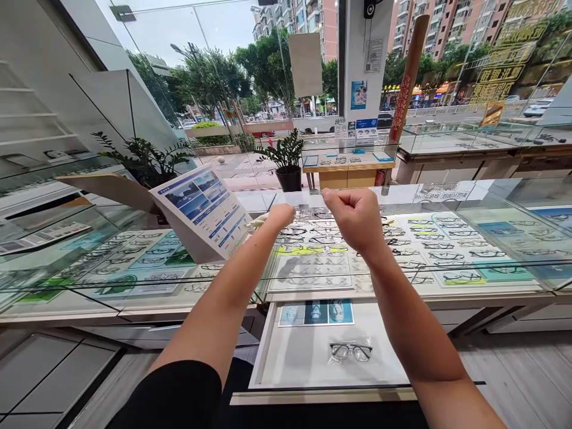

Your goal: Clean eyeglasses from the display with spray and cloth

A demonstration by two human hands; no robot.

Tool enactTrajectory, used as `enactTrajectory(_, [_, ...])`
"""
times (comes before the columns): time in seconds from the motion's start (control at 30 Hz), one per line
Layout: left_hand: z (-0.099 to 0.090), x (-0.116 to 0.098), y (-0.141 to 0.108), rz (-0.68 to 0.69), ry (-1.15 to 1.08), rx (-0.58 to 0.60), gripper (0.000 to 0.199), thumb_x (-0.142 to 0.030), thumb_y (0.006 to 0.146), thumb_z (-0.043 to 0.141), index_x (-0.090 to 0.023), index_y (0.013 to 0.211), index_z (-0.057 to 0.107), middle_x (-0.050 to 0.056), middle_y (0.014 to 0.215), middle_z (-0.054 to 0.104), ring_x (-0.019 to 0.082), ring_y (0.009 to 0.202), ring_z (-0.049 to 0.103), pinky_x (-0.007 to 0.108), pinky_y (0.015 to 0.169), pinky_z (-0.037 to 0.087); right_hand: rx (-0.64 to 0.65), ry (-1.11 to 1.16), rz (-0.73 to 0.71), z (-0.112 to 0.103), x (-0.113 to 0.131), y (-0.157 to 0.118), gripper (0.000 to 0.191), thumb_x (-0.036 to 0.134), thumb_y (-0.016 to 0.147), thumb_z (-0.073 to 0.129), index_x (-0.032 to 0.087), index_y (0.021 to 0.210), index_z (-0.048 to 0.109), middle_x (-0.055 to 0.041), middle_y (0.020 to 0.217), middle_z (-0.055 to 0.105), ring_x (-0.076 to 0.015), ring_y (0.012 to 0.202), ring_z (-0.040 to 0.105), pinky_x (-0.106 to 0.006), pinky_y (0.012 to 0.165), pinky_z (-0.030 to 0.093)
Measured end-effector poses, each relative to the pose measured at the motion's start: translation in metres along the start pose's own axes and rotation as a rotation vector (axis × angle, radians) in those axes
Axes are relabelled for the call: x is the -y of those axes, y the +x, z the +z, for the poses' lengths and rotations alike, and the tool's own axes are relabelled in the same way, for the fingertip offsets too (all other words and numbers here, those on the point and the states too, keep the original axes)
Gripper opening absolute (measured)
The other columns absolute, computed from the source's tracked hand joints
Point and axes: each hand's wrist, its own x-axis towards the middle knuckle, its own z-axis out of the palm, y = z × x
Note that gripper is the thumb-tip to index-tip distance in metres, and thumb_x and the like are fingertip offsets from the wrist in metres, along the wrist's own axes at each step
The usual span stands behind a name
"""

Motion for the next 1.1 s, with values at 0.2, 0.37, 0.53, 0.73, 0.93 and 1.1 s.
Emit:
enactTrajectory(0.2, [0.004,-0.002,-0.005,0.018,-0.026,-0.017,0.039,-0.051,0.105,0.068,-0.016,0.119,0.077,0.013,0.122,0.079,0.026,0.115,0.072,0.046,0.106,0.055,-0.003,-0.013,0.000,0.001,0.000,0.000,0.059,0.037,0.101,0.059,0.027,0.058,0.020,0.0058,0.058,0.017,-0.0123,0.059,0.017,-0.035,0.060,0.018])
enactTrajectory(0.37, [-0.006,0.005,-0.012,0.031,-0.085,-0.132,0.026,-0.035,0.092,0.074,-0.017,0.109,0.083,0.019,0.118,0.081,0.032,0.119,0.071,0.039,0.101,0.051,-0.028,-0.014,-0.021,0.001,-0.003,0.000,0.059,0.039,0.100,0.059,0.027,0.058,0.020,0.0056,0.058,0.017,-0.0125,0.059,0.017,-0.035,0.059,0.017])
enactTrajectory(0.53, [-0.034,0.007,-0.030,0.046,-0.193,-0.268,0.018,-0.028,0.088,0.072,-0.018,0.097,0.083,0.016,0.109,0.083,0.032,0.111,0.071,0.034,0.090,0.047,-0.028,-0.034,-0.004,-0.001,-0.008,0.000,0.059,0.039,0.101,0.060,0.027,0.059,0.020,0.0055,0.060,0.017,-0.0124,0.059,0.017,-0.035,0.060,0.016])
enactTrajectory(0.73, [-0.074,-0.009,-0.083,0.118,-0.455,-0.459,0.026,-0.038,0.098,0.058,-0.018,0.099,0.076,0.008,0.097,0.079,0.021,0.087,0.067,0.030,0.074,0.044,-0.051,-0.063,0.007,-0.001,-0.019,0.003,0.055,0.042,0.098,0.064,0.026,0.059,0.029,0.0057,0.058,0.026,-0.0125,0.058,0.025,-0.033,0.059,0.021])
enactTrajectory(0.93, [-0.093,-0.050,-0.164,0.398,-1.388,-0.568,0.040,-0.055,0.078,0.084,-0.019,0.082,0.069,-0.003,0.071,0.057,0.012,0.066,0.048,0.026,0.064,0.038,0.066,-0.069,0.111,-0.001,-0.020,0.005,0.027,0.047,0.094,0.073,0.023,0.083,0.066,0.0087,0.052,0.041,-0.0123,0.052,0.031,-0.030,0.056,0.024])
enactTrajectory(1.1, [-0.099,-0.064,-0.207,0.444,-1.560,-0.610,0.042,-0.053,0.073,0.097,-0.019,0.083,0.074,0.000,0.078,0.063,0.013,0.071,0.052,0.026,0.065,0.042,0.183,0.037,0.069,-0.007,-0.008,-0.001,0.034,0.053,0.092,0.079,0.020,0.087,0.073,0.0083,0.055,0.040,-0.0101,0.052,0.029,-0.030,0.053,0.018])
